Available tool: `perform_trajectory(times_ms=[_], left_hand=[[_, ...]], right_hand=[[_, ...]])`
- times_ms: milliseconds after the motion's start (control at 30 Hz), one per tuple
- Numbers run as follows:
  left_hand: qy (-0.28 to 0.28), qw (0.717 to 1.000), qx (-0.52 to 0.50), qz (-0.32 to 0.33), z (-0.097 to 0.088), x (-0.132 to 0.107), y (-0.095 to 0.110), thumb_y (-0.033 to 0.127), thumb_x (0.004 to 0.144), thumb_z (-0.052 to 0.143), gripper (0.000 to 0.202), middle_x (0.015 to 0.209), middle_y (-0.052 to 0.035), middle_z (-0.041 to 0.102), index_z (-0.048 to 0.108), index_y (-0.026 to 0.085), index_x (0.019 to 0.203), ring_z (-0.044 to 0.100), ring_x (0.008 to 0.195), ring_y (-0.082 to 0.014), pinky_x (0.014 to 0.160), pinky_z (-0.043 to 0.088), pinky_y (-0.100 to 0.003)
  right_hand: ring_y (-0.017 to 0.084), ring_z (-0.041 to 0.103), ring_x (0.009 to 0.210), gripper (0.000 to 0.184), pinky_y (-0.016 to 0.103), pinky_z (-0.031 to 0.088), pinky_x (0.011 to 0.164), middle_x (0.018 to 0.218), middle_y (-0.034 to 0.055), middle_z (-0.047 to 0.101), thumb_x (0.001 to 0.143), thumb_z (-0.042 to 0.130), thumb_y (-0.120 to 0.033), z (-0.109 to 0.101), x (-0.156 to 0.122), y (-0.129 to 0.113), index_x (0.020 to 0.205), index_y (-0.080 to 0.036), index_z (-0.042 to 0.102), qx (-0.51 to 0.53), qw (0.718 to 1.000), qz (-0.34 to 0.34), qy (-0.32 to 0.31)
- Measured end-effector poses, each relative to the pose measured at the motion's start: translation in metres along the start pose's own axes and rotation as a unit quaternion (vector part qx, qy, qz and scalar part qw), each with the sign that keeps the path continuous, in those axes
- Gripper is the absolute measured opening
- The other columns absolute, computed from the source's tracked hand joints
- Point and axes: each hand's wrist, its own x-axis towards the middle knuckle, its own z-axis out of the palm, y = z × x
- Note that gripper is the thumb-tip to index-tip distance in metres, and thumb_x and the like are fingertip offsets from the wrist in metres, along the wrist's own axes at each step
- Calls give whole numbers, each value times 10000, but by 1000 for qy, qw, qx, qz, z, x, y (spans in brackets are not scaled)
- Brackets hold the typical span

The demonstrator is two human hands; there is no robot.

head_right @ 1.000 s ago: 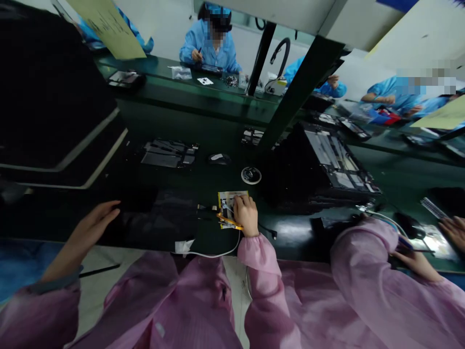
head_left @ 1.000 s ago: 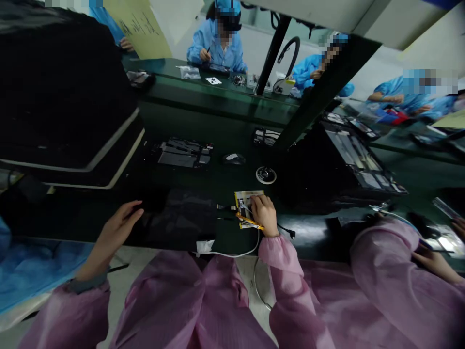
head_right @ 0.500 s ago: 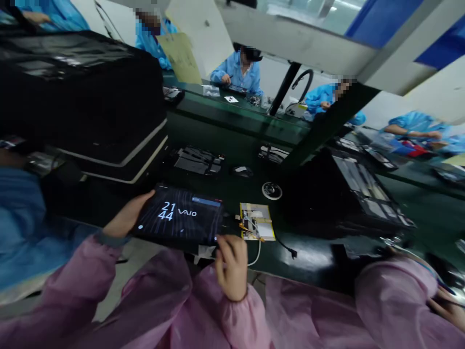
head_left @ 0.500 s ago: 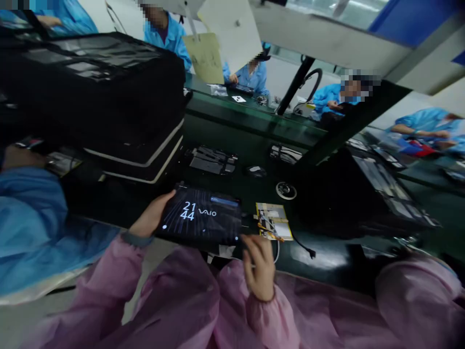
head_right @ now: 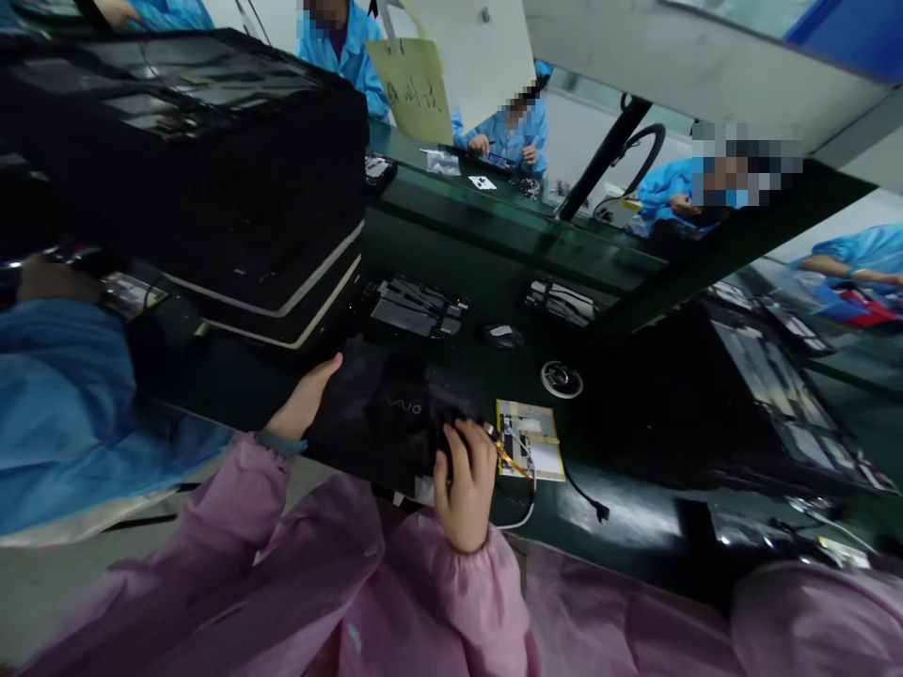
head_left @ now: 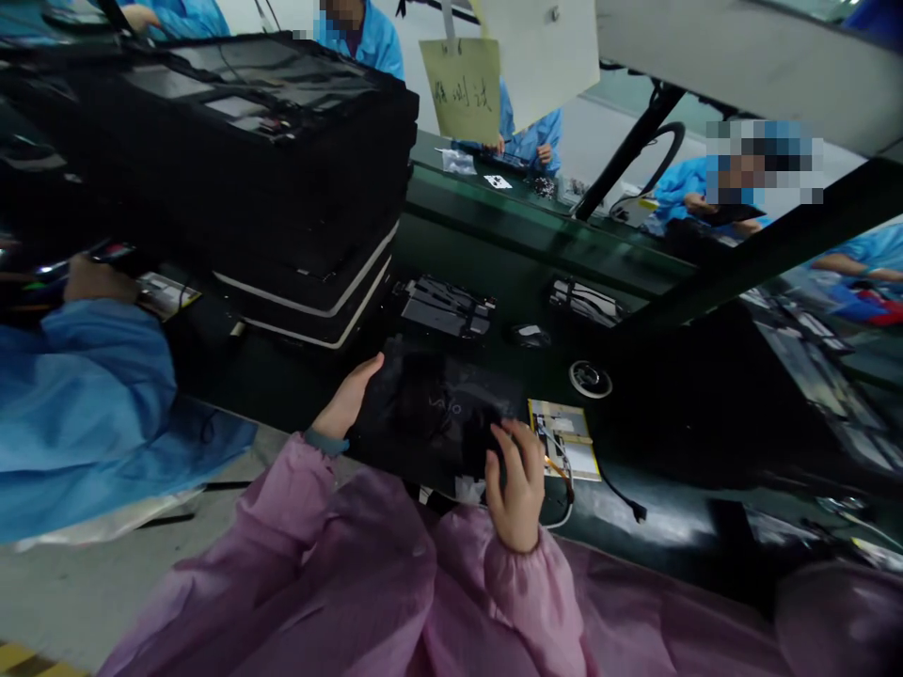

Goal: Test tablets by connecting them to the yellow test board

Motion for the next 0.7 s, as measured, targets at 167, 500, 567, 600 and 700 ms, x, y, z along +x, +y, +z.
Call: perform_trajectory(times_ms=[167,500,567,600,700], left_hand=[[-6,1000,-2,-8,13,17,3,405,806,668,347,829,-94,751,707,111,986,717,835,-288,753,573,-371],[-17,1000,7,-11,21,24,7,372,827,638,357,826,-87,753,690,110,1063,725,789,-265,716,586,-346],[-15,1000,8,-15,20,23,7,377,800,668,370,810,-91,750,689,101,1046,726,763,-269,700,592,-348],[-13,1000,10,-18,20,23,6,385,788,678,380,806,-95,750,689,100,1038,725,760,-276,695,594,-356],[-1,999,39,-29,17,25,3,449,770,675,407,826,-100,751,689,137,1032,719,805,-321,697,602,-418]], right_hand=[[255,558,1031,420,450,505,840,1088,100,583,892,462,-125,7,-58,-5,1282,-261,535,40,998,41,-10],[237,571,988,380,430,514,826,1049,97,589,898,434,-114,10,-54,13,1230,-249,562,-8,996,60,60],[237,570,978,384,427,515,815,1041,95,590,893,441,-105,10,-59,17,1225,-254,563,-13,996,66,66],[236,573,973,384,426,514,812,1038,94,592,891,445,-106,8,-62,20,1223,-257,566,-17,995,72,69],[243,586,987,348,433,507,826,1045,94,604,897,448,-137,-10,-66,34,1188,-256,598,-41,989,101,100]])
